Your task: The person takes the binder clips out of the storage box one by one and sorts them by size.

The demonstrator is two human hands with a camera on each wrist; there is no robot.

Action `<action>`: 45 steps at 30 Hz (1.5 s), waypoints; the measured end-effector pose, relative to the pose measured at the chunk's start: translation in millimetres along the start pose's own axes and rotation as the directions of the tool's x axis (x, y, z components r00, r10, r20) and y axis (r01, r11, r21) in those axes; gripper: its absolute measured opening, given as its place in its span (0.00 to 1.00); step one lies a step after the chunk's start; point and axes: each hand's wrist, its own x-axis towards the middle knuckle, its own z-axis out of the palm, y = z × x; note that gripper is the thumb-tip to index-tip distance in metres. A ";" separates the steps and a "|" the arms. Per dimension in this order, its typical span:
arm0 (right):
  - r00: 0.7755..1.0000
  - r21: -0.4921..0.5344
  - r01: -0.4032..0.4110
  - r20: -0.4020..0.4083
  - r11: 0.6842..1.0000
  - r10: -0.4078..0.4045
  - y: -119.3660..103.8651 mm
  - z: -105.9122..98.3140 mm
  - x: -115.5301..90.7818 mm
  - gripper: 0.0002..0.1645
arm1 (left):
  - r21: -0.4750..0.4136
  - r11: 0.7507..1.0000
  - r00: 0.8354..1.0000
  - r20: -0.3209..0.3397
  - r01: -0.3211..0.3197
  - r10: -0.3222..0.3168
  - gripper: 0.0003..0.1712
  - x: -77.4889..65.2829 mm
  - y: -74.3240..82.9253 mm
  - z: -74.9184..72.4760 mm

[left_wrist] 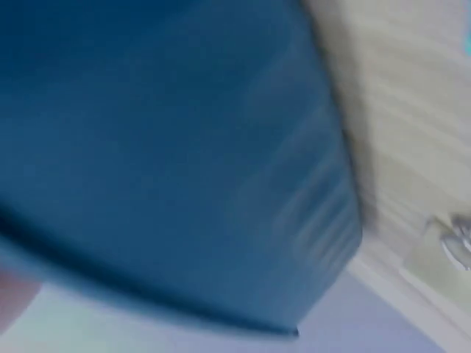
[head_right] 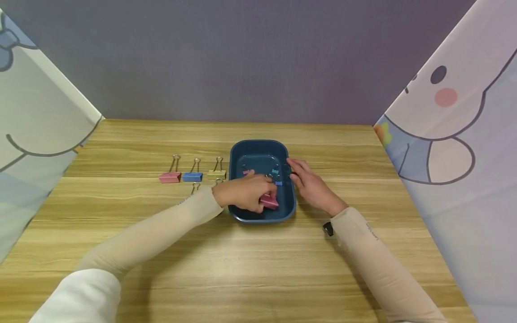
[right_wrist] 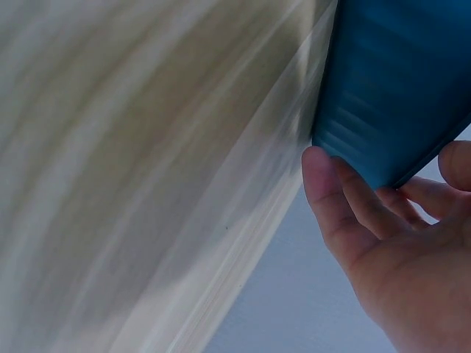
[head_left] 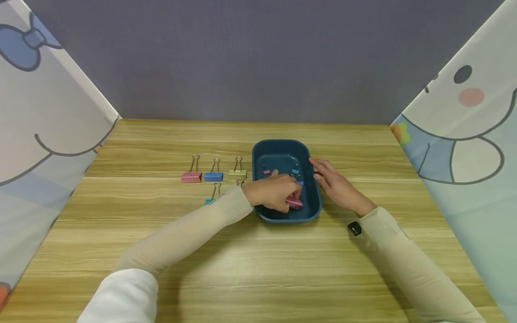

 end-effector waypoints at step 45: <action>0.999 -0.003 -0.024 0.022 1.000 0.024 6.0 3.1 0.0 0.30 | -0.117 0.984 0.903 -0.425 -0.131 0.070 0.16 -91.1 -46.9 -32.0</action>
